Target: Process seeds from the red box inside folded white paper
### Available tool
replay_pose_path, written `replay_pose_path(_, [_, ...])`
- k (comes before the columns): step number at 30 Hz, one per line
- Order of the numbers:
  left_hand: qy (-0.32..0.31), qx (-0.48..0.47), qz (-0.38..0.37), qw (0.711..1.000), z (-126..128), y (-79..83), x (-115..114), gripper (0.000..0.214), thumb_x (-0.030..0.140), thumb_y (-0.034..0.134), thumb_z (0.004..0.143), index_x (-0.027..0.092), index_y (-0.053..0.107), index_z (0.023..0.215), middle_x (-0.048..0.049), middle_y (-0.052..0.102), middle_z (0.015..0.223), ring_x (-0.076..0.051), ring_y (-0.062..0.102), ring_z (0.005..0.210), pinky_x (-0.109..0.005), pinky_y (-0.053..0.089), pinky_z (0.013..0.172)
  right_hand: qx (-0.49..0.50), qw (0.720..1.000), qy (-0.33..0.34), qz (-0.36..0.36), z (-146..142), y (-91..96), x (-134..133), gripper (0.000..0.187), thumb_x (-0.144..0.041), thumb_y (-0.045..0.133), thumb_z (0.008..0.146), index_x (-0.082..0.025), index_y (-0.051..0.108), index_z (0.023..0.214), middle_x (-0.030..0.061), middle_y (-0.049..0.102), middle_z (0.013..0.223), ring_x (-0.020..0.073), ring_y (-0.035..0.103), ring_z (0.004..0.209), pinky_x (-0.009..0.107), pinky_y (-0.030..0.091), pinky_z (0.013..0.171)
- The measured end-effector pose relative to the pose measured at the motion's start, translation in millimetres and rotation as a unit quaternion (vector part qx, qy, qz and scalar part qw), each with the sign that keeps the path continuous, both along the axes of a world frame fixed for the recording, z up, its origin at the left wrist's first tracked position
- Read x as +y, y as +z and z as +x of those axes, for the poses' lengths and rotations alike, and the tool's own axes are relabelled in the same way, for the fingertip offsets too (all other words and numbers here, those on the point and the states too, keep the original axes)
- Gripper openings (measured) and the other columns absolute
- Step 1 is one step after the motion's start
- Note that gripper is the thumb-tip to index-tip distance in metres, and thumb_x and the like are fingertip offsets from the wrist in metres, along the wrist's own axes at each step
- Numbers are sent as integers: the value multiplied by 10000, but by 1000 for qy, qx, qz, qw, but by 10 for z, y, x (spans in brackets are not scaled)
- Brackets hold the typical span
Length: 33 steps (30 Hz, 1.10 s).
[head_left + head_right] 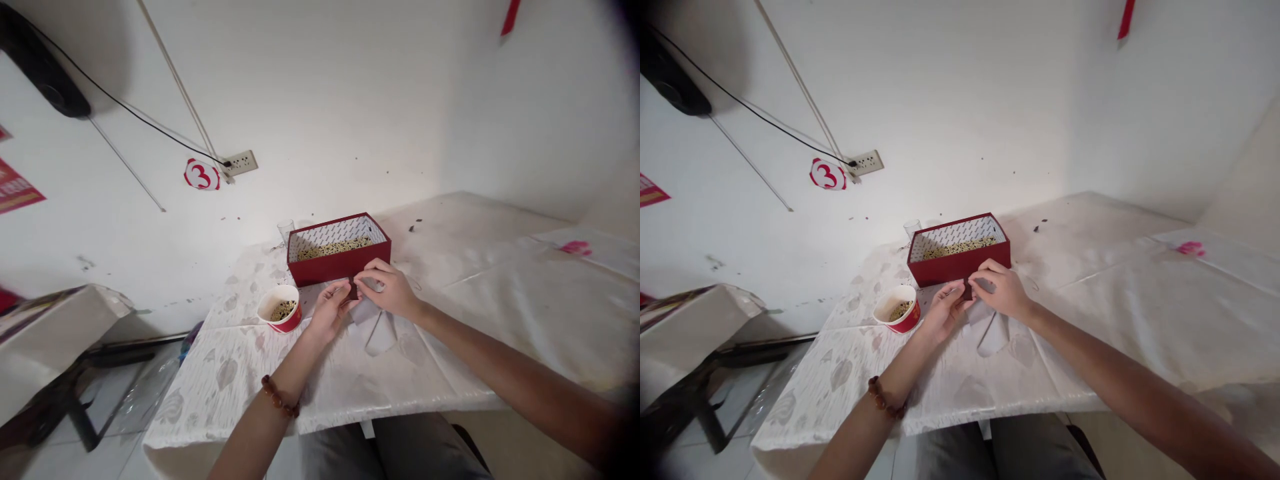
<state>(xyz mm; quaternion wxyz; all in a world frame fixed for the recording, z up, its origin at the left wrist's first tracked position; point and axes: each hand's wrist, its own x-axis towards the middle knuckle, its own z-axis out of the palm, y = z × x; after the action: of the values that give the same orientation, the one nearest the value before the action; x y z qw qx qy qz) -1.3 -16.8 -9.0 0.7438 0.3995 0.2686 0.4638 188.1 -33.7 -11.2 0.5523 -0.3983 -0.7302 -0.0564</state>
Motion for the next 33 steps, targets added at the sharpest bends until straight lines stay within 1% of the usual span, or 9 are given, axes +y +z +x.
replay_pose_path(2, [5,2,-1,1000,2,2,-6,358,311,983,687,156,799,952,-70,811,934,-168,752,830,-302,608,833,-20,999,42,-12,13,8,0,96,-235,694,970,-264,774,1013,38,691,952,158,676,767,296,554,639])
replay_pose_path(4, [11,-1,-3,1000,7,2,-11,364,316,991,674,165,797,942,-64,811,932,-170,753,841,-308,609,842,-28,998,61,-13,23,19,-1,100,-225,694,968,-268,772,1014,34,695,952,164,688,794,303,572,684])
replay_pose_path(8, [7,1,11,1000,17,-7,-14,382,339,987,683,167,802,970,-74,814,956,-169,757,853,-297,606,845,1,1000,8,3,30,32,1,94,-230,699,971,-264,773,1018,39,686,935,171,670,793,312,556,670])
replay_pose_path(14, [18,11,18,1000,9,-20,-5,368,342,984,685,171,798,952,-66,807,947,-166,748,851,-297,607,835,-26,999,36,11,25,35,1,77,-235,711,967,-265,775,998,32,699,916,179,692,809,319,570,703])
replay_pose_path(18, [10,8,24,1000,5,22,-25,364,338,973,705,163,796,970,-69,807,954,-167,754,850,-297,603,851,-28,999,-22,37,13,35,4,106,-232,684,995,-274,780,1009,39,709,919,191,698,820,335,573,718])
replay_pose_path(20, [11,7,25,1000,5,39,-37,364,333,971,709,162,794,977,-70,809,958,-170,758,851,-303,602,859,-41,998,-36,39,14,33,8,127,-232,661,1015,-276,780,1025,44,714,931,192,700,827,337,578,723])
replay_pose_path(25, [20,-4,18,1000,7,13,-25,366,326,982,692,172,788,961,-64,811,962,-169,755,852,-322,601,878,-97,994,-11,43,31,19,20,137,-254,652,1030,-286,786,1032,38,719,901,183,696,804,327,581,709])
replay_pose_path(29, [15,2,26,1000,9,-12,-8,355,341,970,713,171,793,971,-62,813,959,-164,759,855,-302,605,860,-72,996,-24,38,34,3,34,138,-247,653,1027,-285,784,1049,44,721,936,191,705,832,330,588,727])
replay_pose_path(33, [19,8,23,1000,12,1,-16,359,330,977,699,172,792,964,-53,813,935,-159,761,832,-295,607,849,-58,998,-13,38,26,-11,39,122,-238,681,1005,-281,787,1047,42,721,934,191,704,829,332,586,712])
